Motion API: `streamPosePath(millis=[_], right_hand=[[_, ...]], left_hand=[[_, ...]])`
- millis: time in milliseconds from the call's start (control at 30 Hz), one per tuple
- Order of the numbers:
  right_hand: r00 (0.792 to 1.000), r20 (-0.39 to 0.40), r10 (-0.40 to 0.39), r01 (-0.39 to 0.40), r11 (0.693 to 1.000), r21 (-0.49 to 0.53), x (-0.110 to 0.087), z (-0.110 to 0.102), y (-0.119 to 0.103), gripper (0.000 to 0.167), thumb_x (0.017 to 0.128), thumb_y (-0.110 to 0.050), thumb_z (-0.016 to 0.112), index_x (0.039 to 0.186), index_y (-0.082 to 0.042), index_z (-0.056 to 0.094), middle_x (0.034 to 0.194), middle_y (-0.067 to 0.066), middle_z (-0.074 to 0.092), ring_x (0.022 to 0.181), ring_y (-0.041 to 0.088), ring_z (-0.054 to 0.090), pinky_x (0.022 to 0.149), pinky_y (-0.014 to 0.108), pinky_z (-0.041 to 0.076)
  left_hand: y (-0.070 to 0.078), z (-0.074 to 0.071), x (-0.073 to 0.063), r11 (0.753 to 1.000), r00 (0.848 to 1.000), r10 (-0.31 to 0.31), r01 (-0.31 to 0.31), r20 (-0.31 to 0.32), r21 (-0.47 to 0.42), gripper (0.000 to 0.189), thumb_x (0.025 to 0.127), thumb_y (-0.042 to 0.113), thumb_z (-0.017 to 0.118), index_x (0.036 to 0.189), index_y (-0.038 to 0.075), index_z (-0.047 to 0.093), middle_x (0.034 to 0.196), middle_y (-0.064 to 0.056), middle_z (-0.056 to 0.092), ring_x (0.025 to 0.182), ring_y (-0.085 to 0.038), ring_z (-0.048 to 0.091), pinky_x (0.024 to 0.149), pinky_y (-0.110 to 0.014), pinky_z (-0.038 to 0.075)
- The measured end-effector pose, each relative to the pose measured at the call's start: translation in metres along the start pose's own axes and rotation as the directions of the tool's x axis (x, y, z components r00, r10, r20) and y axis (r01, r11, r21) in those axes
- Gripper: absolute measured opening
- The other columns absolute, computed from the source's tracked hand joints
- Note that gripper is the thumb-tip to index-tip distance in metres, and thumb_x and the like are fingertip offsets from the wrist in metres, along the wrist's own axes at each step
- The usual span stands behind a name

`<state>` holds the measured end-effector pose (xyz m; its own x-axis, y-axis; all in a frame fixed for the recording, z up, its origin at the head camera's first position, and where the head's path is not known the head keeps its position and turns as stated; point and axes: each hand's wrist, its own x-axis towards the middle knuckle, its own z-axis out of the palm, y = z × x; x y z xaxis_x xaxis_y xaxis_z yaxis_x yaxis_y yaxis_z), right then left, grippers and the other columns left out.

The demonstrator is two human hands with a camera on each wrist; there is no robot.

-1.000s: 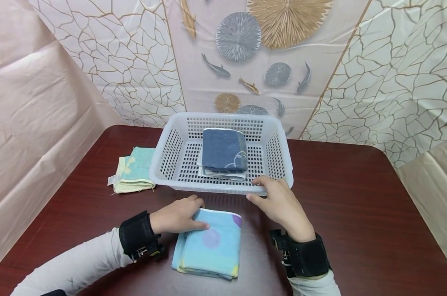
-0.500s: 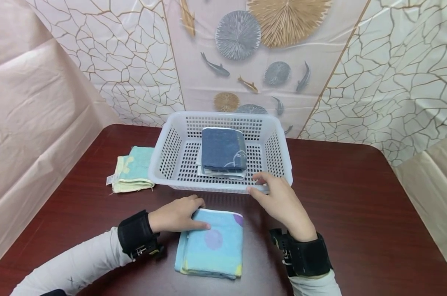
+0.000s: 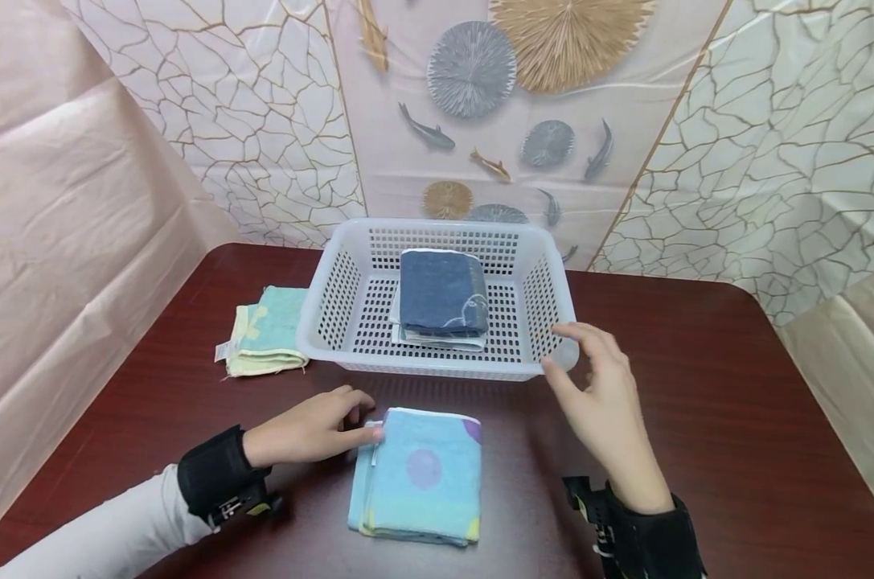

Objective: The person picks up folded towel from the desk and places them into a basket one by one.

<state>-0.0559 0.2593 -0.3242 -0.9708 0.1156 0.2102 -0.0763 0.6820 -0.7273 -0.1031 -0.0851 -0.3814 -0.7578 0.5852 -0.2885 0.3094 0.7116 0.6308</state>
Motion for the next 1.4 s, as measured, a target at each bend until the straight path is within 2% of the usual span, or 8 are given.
streamPosePath(millis=[233, 600, 733, 867, 967, 1067, 1267, 1400], right_hand=[[0.959, 0.093, 0.269, -0.284, 0.908, 0.308, -0.012, -0.015, 0.039, 0.062, 0.1, -0.026, 0.06, 0.153, -0.021, 0.029, 0.144, 0.003, 0.041, 0.117, 0.004, 0.051, 0.077, 0.007, 0.046], [0.844, 0.42, 0.333, -0.531, 0.632, 0.564, -0.035, -0.01, 0.081, 0.038, 0.105, -0.023, 0.048, 0.136, -0.032, 0.027, 0.116, -0.026, 0.059, 0.104, -0.004, 0.062, 0.08, 0.031, 0.057], [0.771, 0.582, 0.26, -0.62, 0.514, 0.592, -0.041, -0.006, 0.087, 0.026, 0.108, -0.025, 0.038, 0.134, -0.032, 0.036, 0.12, -0.02, 0.066, 0.109, 0.007, 0.066, 0.087, 0.039, 0.057], [0.631, 0.771, 0.084, -0.742, 0.353, 0.569, -0.042, -0.001, 0.088, 0.028, 0.11, -0.027, 0.028, 0.129, -0.034, 0.048, 0.128, -0.011, 0.065, 0.117, 0.016, 0.065, 0.097, 0.04, 0.054], [0.521, 0.853, -0.026, -0.82, 0.261, 0.509, -0.043, 0.006, 0.085, 0.035, 0.111, -0.029, 0.024, 0.14, -0.028, 0.044, 0.134, -0.005, 0.062, 0.124, 0.021, 0.062, 0.103, 0.04, 0.05], [0.458, 0.885, -0.087, -0.858, 0.216, 0.466, -0.045, 0.014, 0.08, 0.045, 0.111, -0.031, 0.022, 0.153, -0.018, 0.026, 0.139, 0.0, 0.059, 0.128, 0.024, 0.058, 0.106, 0.041, 0.048], [0.408, 0.896, -0.177, -0.889, 0.144, 0.434, -0.05, 0.031, 0.072, 0.046, 0.11, -0.031, 0.018, 0.15, -0.013, 0.033, 0.14, 0.011, 0.058, 0.131, 0.026, 0.056, 0.109, 0.042, 0.046], [0.393, 0.902, -0.18, -0.893, 0.159, 0.42, -0.05, 0.04, 0.067, 0.056, 0.11, -0.032, 0.019, 0.158, -0.004, 0.012, 0.139, 0.011, 0.057, 0.13, 0.023, 0.057, 0.11, 0.041, 0.045]], left_hand=[[-0.006, -0.007, -0.017, 0.918, 0.99, -0.074, 0.116, 0.124, -0.38, 0.055, 0.1, 0.039, 0.057, 0.134, -0.004, 0.052, 0.107, -0.01, 0.065, 0.091, -0.017, 0.061, 0.078, -0.032, 0.051], [-0.012, -0.014, -0.034, 0.616, 0.93, -0.174, 0.359, 0.323, -0.701, 0.059, 0.101, 0.041, 0.053, 0.138, -0.004, 0.048, 0.129, -0.013, 0.065, 0.119, -0.025, 0.064, 0.1, -0.044, 0.051], [-0.016, -0.013, -0.036, 0.513, 0.917, -0.154, 0.393, 0.368, -0.763, 0.055, 0.101, 0.038, 0.053, 0.138, -0.003, 0.049, 0.128, -0.011, 0.066, 0.117, -0.022, 0.065, 0.095, -0.035, 0.053], [-0.018, -0.01, -0.038, 0.429, 0.902, -0.099, 0.42, 0.421, -0.8, 0.051, 0.102, 0.031, 0.053, 0.138, -0.004, 0.05, 0.125, -0.011, 0.067, 0.114, -0.019, 0.066, 0.087, -0.026, 0.055], [-0.017, -0.008, -0.04, 0.397, 0.897, -0.074, 0.427, 0.435, -0.812, 0.048, 0.102, 0.028, 0.054, 0.137, -0.005, 0.051, 0.123, -0.01, 0.069, 0.112, -0.018, 0.067, 0.083, -0.022, 0.056], [-0.016, -0.007, -0.04, 0.385, 0.898, -0.079, 0.427, 0.432, -0.818, 0.046, 0.101, 0.025, 0.054, 0.136, -0.005, 0.052, 0.12, -0.01, 0.069, 0.11, -0.017, 0.068, 0.082, -0.021, 0.056], [-0.013, -0.004, -0.04, 0.361, 0.898, -0.115, 0.437, 0.425, -0.824, 0.043, 0.1, 0.023, 0.055, 0.132, -0.006, 0.054, 0.119, -0.011, 0.069, 0.106, -0.016, 0.068, 0.081, -0.021, 0.056], [-0.011, 0.0, -0.038, 0.349, 0.899, -0.142, 0.437, 0.414, -0.829, 0.037, 0.1, 0.021, 0.055, 0.127, -0.004, 0.056, 0.123, -0.014, 0.067, 0.108, -0.018, 0.068, 0.082, -0.022, 0.055]])
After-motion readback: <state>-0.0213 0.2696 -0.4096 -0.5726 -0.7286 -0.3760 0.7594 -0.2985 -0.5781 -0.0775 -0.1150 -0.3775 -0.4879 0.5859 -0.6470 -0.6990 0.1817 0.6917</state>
